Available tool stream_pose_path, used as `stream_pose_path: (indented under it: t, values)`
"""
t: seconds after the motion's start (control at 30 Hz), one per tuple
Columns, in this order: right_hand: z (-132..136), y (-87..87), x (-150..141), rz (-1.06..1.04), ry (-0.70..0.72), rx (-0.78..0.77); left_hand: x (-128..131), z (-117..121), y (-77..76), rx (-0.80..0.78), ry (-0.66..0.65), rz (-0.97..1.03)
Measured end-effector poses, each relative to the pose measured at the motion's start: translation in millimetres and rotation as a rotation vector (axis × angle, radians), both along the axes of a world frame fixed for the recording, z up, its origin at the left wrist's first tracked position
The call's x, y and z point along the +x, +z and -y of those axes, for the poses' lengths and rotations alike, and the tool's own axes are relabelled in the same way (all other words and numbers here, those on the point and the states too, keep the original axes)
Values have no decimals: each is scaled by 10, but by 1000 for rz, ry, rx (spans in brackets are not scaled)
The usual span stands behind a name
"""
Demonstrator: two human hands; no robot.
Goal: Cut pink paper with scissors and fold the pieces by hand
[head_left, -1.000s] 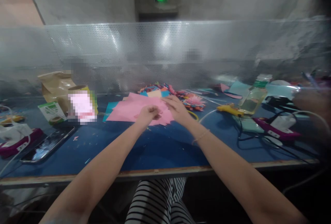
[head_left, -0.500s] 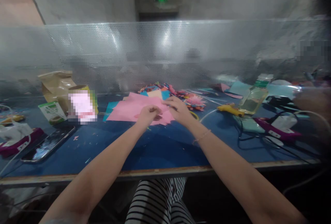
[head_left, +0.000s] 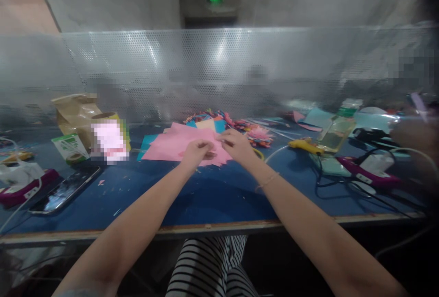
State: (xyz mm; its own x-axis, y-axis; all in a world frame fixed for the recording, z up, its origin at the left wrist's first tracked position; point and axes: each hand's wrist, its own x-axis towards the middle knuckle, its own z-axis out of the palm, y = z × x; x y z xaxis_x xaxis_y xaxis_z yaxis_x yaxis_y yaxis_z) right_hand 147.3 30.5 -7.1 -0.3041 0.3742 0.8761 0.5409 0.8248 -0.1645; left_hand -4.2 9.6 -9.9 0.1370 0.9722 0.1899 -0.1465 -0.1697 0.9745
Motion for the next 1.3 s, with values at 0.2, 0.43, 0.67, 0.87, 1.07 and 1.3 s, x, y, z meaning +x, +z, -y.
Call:
stream_pose_path:
  t: [0.2,0.43,0.67,0.87,1.07,1.3]
  values:
    - [50,-25,-79,-60,-40,-1,20,26,10,-2,-15,61]
    - [171,-7,-172,-194,-16,-134,20,43,-6,80,-2,151]
    - [196,-3,-202,-249,64,-144,52,70,7,124,65,162]
    - [217,-4,-218,-276,87,-166,59,17,-40,176,65,199]
    - [212,3,-215,-274,103,-175,47,15,-45,209,66,159]
    - [203,50,-197,-259,107,-148,32,14,-24,228,119,118]
